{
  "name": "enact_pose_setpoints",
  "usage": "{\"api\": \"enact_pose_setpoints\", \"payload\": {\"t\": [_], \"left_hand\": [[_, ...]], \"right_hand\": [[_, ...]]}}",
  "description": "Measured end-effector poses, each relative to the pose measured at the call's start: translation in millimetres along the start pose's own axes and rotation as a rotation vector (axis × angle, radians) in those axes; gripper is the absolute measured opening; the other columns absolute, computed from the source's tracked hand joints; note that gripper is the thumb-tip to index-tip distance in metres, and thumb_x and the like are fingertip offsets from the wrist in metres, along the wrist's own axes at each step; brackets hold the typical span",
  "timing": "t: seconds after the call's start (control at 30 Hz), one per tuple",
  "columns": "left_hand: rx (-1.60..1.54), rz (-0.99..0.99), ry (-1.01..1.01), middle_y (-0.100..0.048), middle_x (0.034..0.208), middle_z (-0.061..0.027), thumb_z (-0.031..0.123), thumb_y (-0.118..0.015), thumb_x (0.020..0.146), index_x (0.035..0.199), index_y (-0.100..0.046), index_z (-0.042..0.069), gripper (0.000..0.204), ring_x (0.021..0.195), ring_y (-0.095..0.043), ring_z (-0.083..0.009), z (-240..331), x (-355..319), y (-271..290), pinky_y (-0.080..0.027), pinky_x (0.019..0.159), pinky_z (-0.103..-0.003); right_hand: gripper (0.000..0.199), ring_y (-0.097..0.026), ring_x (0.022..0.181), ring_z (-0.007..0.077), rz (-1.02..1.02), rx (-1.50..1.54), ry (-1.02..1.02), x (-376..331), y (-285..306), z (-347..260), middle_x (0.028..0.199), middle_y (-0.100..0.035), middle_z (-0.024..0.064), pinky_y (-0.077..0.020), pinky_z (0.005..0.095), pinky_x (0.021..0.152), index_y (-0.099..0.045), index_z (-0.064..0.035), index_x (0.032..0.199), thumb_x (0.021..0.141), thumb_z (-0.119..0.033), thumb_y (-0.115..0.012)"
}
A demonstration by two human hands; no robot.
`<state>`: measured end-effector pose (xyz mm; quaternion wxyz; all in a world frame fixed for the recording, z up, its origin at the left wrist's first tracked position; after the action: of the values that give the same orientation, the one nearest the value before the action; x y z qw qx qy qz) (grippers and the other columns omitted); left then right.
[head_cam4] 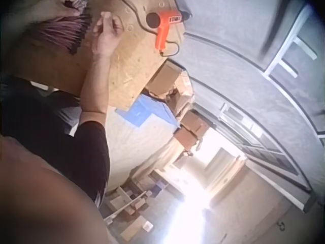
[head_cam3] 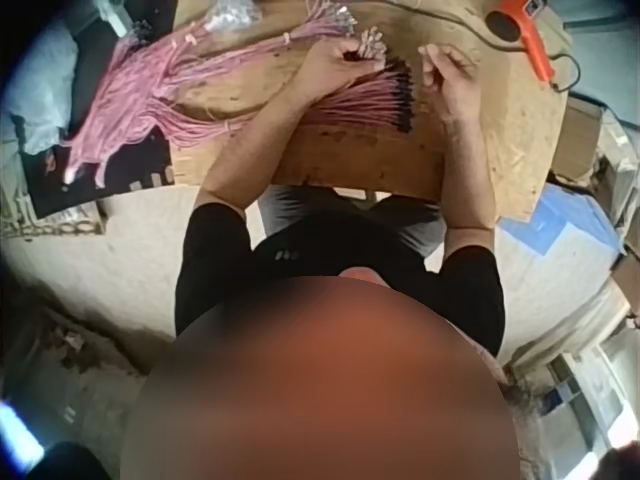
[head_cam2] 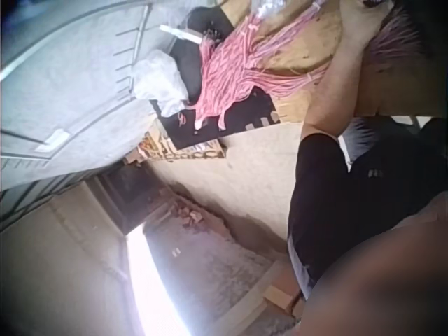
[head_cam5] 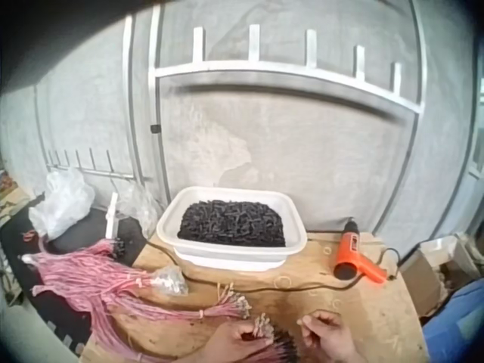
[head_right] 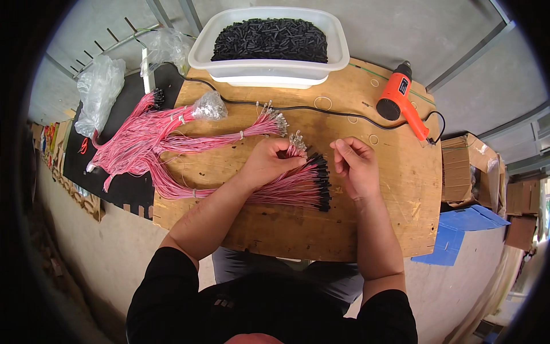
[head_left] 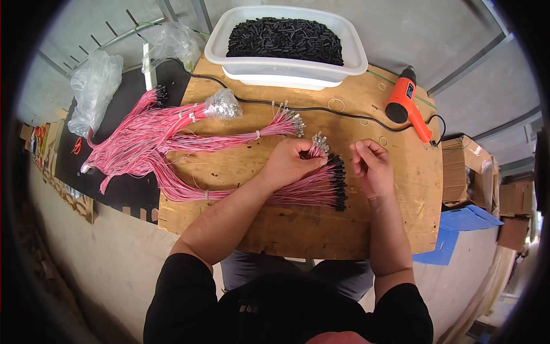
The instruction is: Manually sliding small black protective sleeves onto the ends of pink electrical wire bundles at a factory workbench.
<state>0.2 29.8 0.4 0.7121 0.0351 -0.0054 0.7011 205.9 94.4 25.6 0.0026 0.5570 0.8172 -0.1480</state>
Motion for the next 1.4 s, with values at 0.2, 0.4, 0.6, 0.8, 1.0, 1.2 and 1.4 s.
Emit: {"api": "enact_pose_setpoints", "payload": {"t": [0.2, 0.4, 0.6, 0.8, 1.0, 1.2, 1.4], "left_hand": [[0.102, 0.072, -0.045, -0.073, 0.082, -0.008, 0.012, -0.078, 0.086, 0.095, -0.073, 0.0, 0.016, 0.074, -0.065, -0.0089, 4, -2, 4, -0.053, 0.068, -0.027], [0.276, 0.187, -0.114, -0.068, 0.077, -0.0144, 0.015, -0.078, 0.082, 0.085, -0.069, 0.001, 0.017, 0.067, -0.067, -0.0243, 13, -11, 0, -0.051, 0.062, -0.034], [0.247, 0.147, -0.081, -0.07, 0.082, -0.0165, 0.019, -0.077, 0.084, 0.09, -0.071, 0.001, 0.02, 0.072, -0.069, -0.0284, 6, -13, -6, -0.054, 0.067, -0.037], [0.243, 0.092, -0.03, -0.071, 0.078, -0.0118, 0.017, -0.077, 0.085, 0.095, -0.071, 0.0, 0.02, 0.068, -0.065, -0.0158, 5, -16, -10, -0.052, 0.067, -0.032], [0.257, 0.019, -0.069, -0.068, 0.073, -0.011, 0.016, -0.078, 0.085, 0.091, -0.069, 0.0, 0.019, 0.063, -0.061, -0.0121, 9, -17, -13, -0.049, 0.059, -0.032], [0.206, 0.105, -0.143, -0.068, 0.072, -0.0142, 0.019, -0.079, 0.084, 0.09, -0.07, 0.0, 0.022, 0.061, -0.062, -0.0169, 8, -17, -3, -0.048, 0.059, -0.034], [0.262, 0.097, -0.111, -0.069, 0.073, -0.0141, 0.02, -0.081, 0.082, 0.089, -0.07, 0.0, 0.023, 0.061, -0.064, -0.0216, 12, -16, 1, -0.049, 0.061, -0.035]], "right_hand": [[0.014, -0.05, 0.054, 0.005, 0.022, -0.024, 0.098, 6, 3, 0, 0.069, -0.06, -0.0026, -0.0343, 0.0197, 0.049, -0.07, -0.0045, 0.095, 0.098, -0.017, -0.066], [0.013, -0.048, 0.055, 0.0054, 0.128, -0.061, 0.277, 6, 0, -24, 0.069, -0.059, -0.0026, -0.0333, 0.0204, 0.05, -0.069, -0.0039, 0.093, 0.099, -0.015, -0.065], [0.01, -0.047, 0.06, 0.0052, 0.058, -0.254, 0.426, 25, -45, -101, 0.071, -0.056, -0.0031, -0.0339, 0.0205, 0.054, -0.067, -0.0029, 0.098, 0.099, -0.011, -0.062], [0.012, -0.053, 0.068, 0.0057, -0.15, -0.51, 0.392, 96, -97, -139, 0.079, -0.063, -0.0019, -0.0442, 0.0226, 0.062, -0.071, -0.0009, 0.102, 0.094, -0.009, -0.067], [0.024, -0.062, 0.082, 0.0116, -0.268, -0.835, 0.306, 170, -135, -141, 0.09, -0.068, 0.0018, -0.0507, 0.0266, 0.075, -0.071, -0.0041, 0.108, 0.086, -0.013, -0.075], [0.053, -0.064, 0.108, 0.024, -0.437, -1.305, 0.286, 189, -180, -125, 0.118, -0.065, 0.0121, -0.0515, 0.0359, 0.093, -0.065, -0.0107, 0.126, 0.077, -0.022, -0.083], [0.04, -0.063, 0.11, 0.0286, -0.648, -1.469, 0.503, 193, -194, -117, 0.118, -0.064, 0.0145, -0.0517, 0.0387, 0.093, -0.066, -0.0103, 0.117, 0.08, -0.016, -0.08]]}}
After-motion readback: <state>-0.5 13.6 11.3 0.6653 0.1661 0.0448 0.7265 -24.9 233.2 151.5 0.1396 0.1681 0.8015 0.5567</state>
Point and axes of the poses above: each hand's wrist, its own x-axis towards the middle knuckle, its own y-axis out of the back of the hand, z = x × y, the point moved 3 cm from there along x, towards the middle knuckle
